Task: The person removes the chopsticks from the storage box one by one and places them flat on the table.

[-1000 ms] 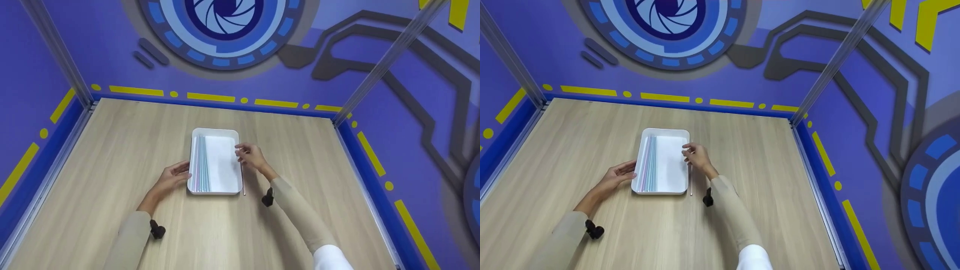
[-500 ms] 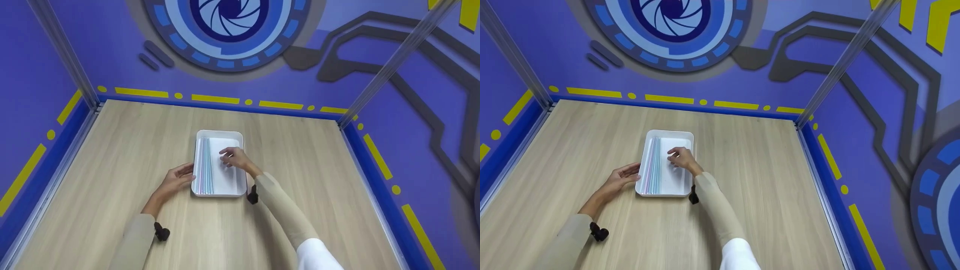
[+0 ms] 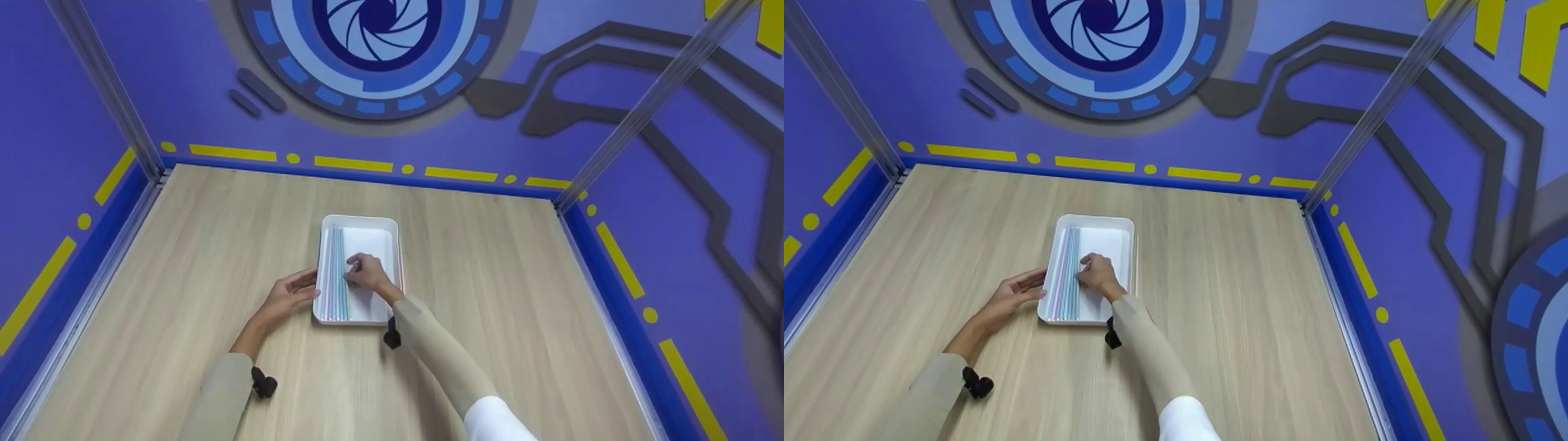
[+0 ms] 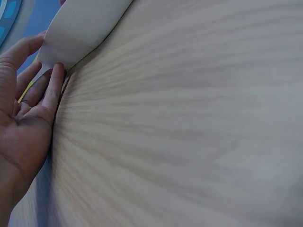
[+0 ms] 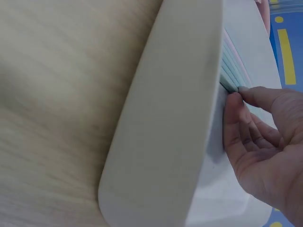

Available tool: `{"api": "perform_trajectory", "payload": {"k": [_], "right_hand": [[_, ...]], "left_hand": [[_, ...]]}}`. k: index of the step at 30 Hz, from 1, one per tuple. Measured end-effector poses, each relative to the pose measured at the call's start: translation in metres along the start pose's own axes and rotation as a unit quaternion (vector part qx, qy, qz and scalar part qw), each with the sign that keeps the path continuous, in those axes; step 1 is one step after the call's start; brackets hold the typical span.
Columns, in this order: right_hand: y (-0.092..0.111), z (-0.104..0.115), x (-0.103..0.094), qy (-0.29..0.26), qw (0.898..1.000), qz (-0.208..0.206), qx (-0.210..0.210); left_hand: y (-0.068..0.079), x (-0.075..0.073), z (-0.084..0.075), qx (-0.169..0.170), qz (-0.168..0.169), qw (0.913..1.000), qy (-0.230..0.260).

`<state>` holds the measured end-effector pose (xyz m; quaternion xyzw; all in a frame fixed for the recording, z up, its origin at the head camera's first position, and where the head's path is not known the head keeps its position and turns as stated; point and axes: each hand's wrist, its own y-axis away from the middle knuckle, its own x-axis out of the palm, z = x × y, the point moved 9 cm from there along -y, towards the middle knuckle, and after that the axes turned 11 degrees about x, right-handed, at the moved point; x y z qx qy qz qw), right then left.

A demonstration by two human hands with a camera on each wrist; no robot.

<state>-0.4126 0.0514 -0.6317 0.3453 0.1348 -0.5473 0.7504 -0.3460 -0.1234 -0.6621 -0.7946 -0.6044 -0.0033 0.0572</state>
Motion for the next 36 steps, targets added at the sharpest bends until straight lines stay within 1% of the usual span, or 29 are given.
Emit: {"api": "perform_trajectory", "payload": {"k": [6, 10, 12, 14, 18, 22, 26, 29, 32, 36], "right_hand": [[0.003, -0.004, -0.003, 0.018, 0.999, -0.015, 0.031], [0.005, -0.009, -0.009, 0.077, 0.995, -0.039, 0.059], [0.007, -0.01, -0.011, 0.111, 0.99, -0.051, 0.066], [0.008, -0.01, -0.013, 0.13, 0.988, -0.057, 0.067], [0.01, -0.011, -0.016, 0.13, 0.988, -0.059, 0.064], [0.011, -0.012, -0.018, 0.129, 0.988, -0.059, 0.058], [0.012, -0.01, -0.021, 0.134, 0.989, -0.056, 0.029], [0.014, -0.006, -0.024, 0.139, 0.989, -0.055, -0.009], [0.017, 0.002, -0.028, 0.134, 0.988, -0.054, -0.059], [0.021, 0.007, -0.033, 0.111, 0.988, -0.041, -0.095]], "left_hand": [[0.002, 0.003, 0.0, 0.0, 0.001, 1.0, 0.005], [0.001, 0.004, 0.001, -0.003, -0.002, 0.9999, 0.014], [0.001, 0.004, 0.001, -0.001, -0.002, 0.9999, 0.014], [0.0, 0.005, 0.001, 0.002, -0.002, 0.9999, 0.012], [0.0, 0.004, 0.0, 0.007, -0.004, 1.0, -0.002], [0.001, 0.003, 0.0, 0.007, -0.005, 0.9999, 0.008], [0.002, 0.002, 0.0, 0.007, -0.005, 0.9999, 0.012], [0.002, 0.001, 0.0, 0.005, -0.004, 1.0, 0.0], [0.002, 0.0, 0.001, 0.002, -0.005, 1.0, -0.006], [0.001, -0.001, 0.003, -0.003, -0.006, 1.0, -0.006]]}}
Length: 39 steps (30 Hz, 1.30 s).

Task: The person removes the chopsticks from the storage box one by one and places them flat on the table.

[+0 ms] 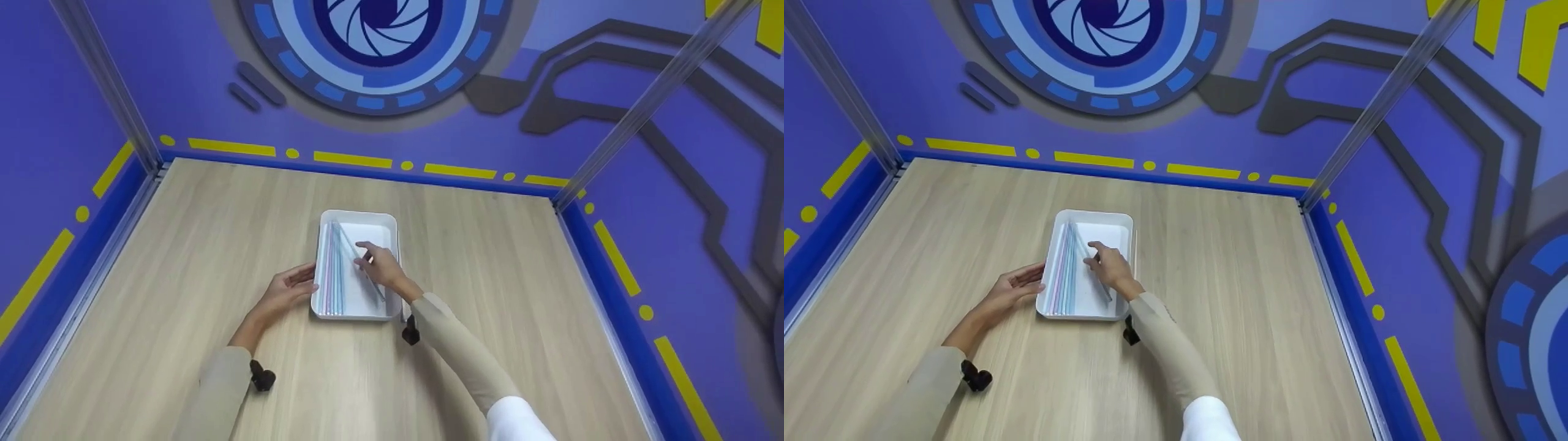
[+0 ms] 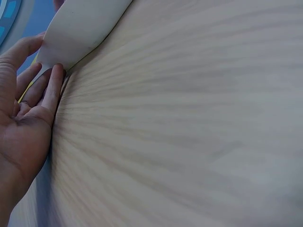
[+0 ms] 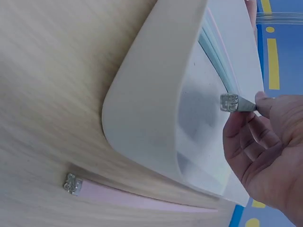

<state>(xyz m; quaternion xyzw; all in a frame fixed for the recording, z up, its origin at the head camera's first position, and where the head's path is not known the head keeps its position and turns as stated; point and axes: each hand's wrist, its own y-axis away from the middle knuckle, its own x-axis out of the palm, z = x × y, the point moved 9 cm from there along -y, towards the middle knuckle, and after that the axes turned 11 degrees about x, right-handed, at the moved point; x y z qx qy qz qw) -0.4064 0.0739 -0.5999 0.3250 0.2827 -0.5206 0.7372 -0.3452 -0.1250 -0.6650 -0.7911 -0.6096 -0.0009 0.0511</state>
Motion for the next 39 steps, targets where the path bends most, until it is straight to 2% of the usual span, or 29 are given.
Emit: {"api": "perform_trajectory", "payload": {"k": [8, 13, 22, 32, 39], "right_hand": [[0.006, 0.002, -0.008, -0.046, 0.998, 0.016, -0.044], [0.008, 0.004, -0.011, -0.062, 0.996, 0.025, -0.05], [0.014, 0.002, -0.02, -0.09, 0.994, 0.029, -0.05], [0.016, -0.01, -0.028, -0.11, 0.993, 0.022, -0.032], [0.02, -0.019, -0.037, -0.136, 0.99, 0.008, -0.025]], "left_hand": [[0.0, 0.002, -0.004, 0.007, -0.002, 0.9995, 0.03], [-0.001, 0.001, -0.002, 0.004, -0.006, 0.9993, 0.035], [-0.001, 0.001, 0.0, -0.002, 0.001, 0.9999, 0.016], [0.001, 0.002, -0.001, -0.002, 0.002, 0.9998, 0.022], [0.001, 0.003, -0.001, -0.001, 0.001, 0.9983, 0.059]]}}
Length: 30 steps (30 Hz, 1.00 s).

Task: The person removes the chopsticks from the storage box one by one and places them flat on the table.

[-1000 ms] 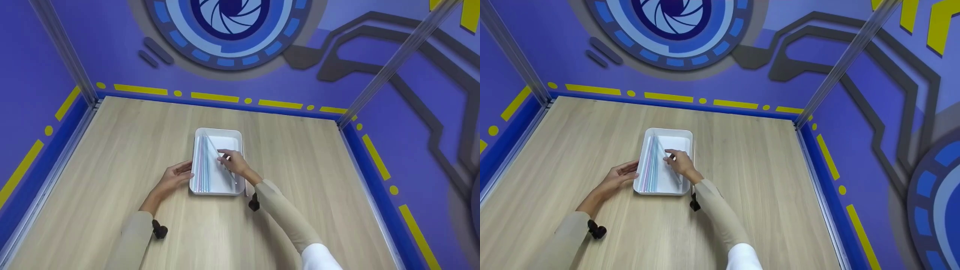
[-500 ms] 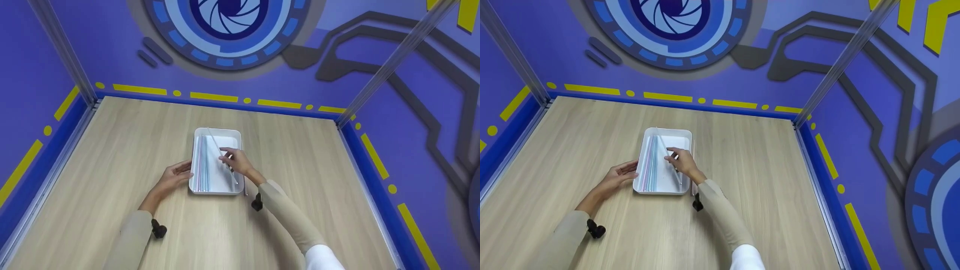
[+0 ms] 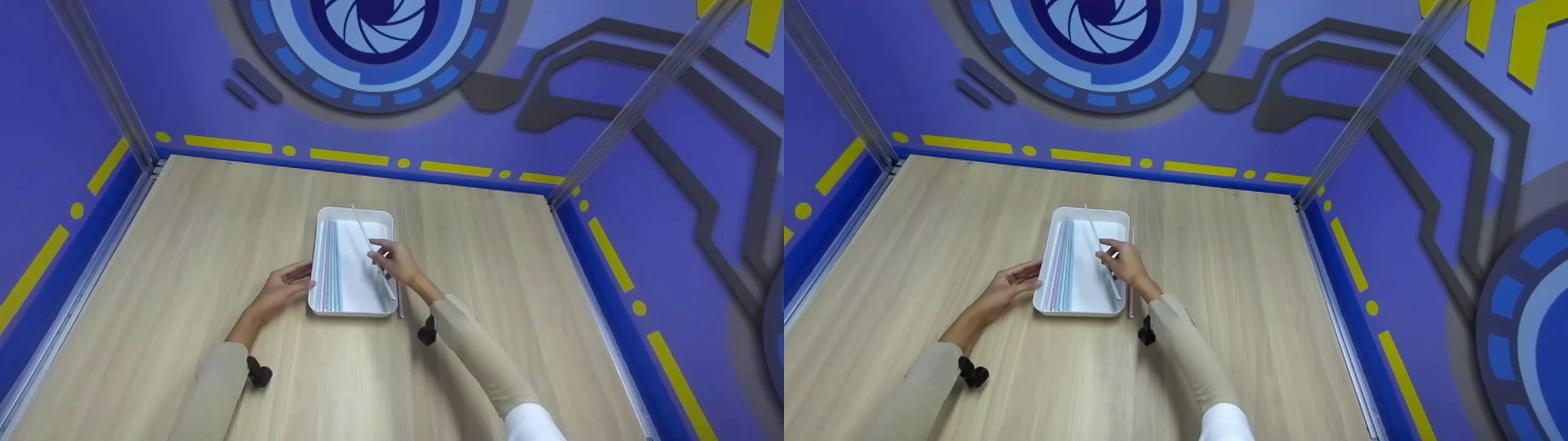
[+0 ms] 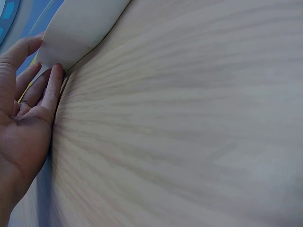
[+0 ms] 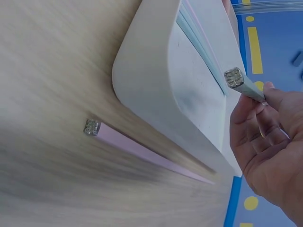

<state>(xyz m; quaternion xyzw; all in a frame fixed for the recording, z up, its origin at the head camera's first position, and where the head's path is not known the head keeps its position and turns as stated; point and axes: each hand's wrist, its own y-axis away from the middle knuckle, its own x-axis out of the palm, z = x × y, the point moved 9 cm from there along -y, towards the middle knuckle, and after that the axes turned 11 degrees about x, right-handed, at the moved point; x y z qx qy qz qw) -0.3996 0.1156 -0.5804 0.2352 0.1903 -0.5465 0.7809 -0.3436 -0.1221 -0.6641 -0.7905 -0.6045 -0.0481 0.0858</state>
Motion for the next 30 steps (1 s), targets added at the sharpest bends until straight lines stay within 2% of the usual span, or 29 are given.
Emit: {"api": "perform_trajectory", "payload": {"k": [9, 16, 23, 30], "right_hand": [[0.005, -0.012, -0.018, -0.019, 0.999, -0.037, 0.013], [0.011, -0.017, -0.03, -0.017, 0.998, -0.052, 0.026], [0.019, -0.03, -0.048, -0.041, 0.994, -0.088, 0.043], [0.023, -0.048, -0.064, -0.038, 0.992, -0.115, 0.038]], "left_hand": [[0.0, -0.002, 0.001, -0.004, -0.001, 0.9985, -0.055], [0.0, 0.0, -0.003, -0.002, -0.005, 0.9992, -0.04], [0.001, -0.001, -0.002, -0.009, -0.005, 0.9984, -0.055], [-0.001, 0.0, -0.002, -0.001, 0.002, 0.9997, -0.024]]}}
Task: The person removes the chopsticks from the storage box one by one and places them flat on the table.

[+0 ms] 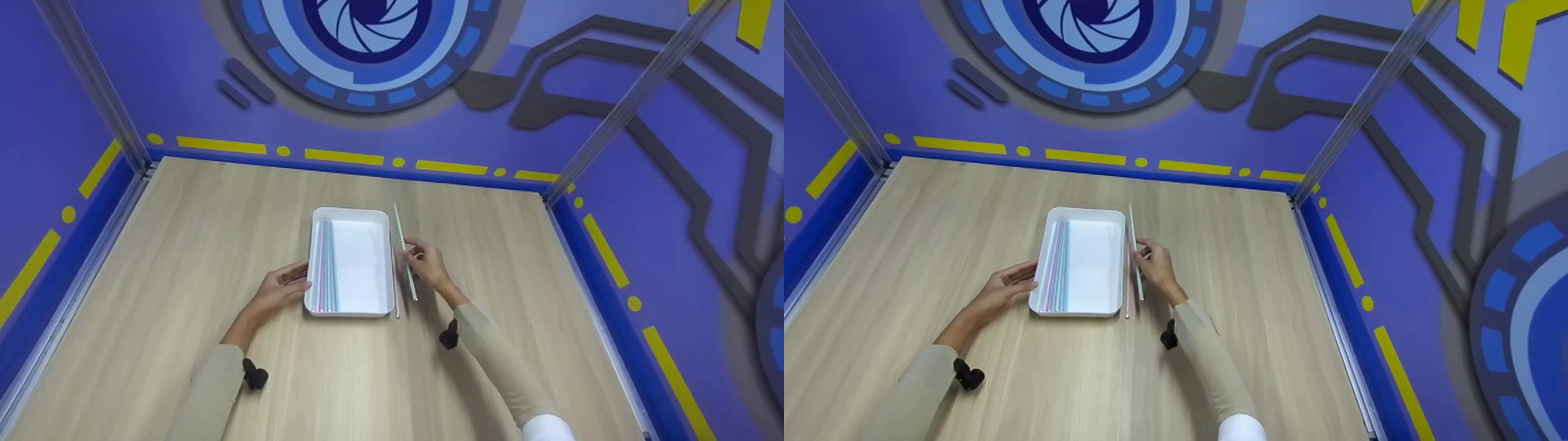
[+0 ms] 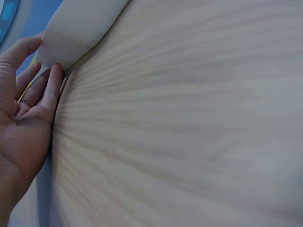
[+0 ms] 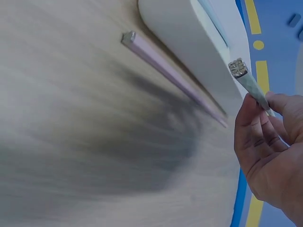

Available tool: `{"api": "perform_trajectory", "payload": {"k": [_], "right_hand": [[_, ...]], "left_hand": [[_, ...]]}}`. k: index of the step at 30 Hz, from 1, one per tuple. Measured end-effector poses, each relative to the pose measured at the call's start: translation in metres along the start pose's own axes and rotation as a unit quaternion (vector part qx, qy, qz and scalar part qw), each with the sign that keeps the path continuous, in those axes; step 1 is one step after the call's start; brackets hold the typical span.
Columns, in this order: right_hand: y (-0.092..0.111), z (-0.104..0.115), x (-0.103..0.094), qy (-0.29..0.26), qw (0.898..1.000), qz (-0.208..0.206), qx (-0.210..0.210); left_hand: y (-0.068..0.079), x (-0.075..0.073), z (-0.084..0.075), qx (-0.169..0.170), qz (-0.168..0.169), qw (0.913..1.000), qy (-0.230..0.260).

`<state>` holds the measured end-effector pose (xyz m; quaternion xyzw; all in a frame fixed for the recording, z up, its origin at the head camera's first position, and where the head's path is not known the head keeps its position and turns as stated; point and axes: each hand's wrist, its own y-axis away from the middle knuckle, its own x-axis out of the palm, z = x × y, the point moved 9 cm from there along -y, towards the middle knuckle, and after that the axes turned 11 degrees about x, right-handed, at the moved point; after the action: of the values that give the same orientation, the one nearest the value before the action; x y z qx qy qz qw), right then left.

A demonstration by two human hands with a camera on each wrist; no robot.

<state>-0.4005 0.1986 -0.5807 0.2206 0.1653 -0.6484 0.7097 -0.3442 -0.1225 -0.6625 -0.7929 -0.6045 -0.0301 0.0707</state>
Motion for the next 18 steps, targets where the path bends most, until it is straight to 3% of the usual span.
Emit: {"api": "perform_trajectory", "payload": {"k": [18], "right_hand": [[0.006, -0.04, -0.003, 0.008, 0.998, -0.016, 0.052]], "left_hand": [[0.001, -0.001, 0.002, -0.006, -0.004, 0.9997, -0.023]]}}
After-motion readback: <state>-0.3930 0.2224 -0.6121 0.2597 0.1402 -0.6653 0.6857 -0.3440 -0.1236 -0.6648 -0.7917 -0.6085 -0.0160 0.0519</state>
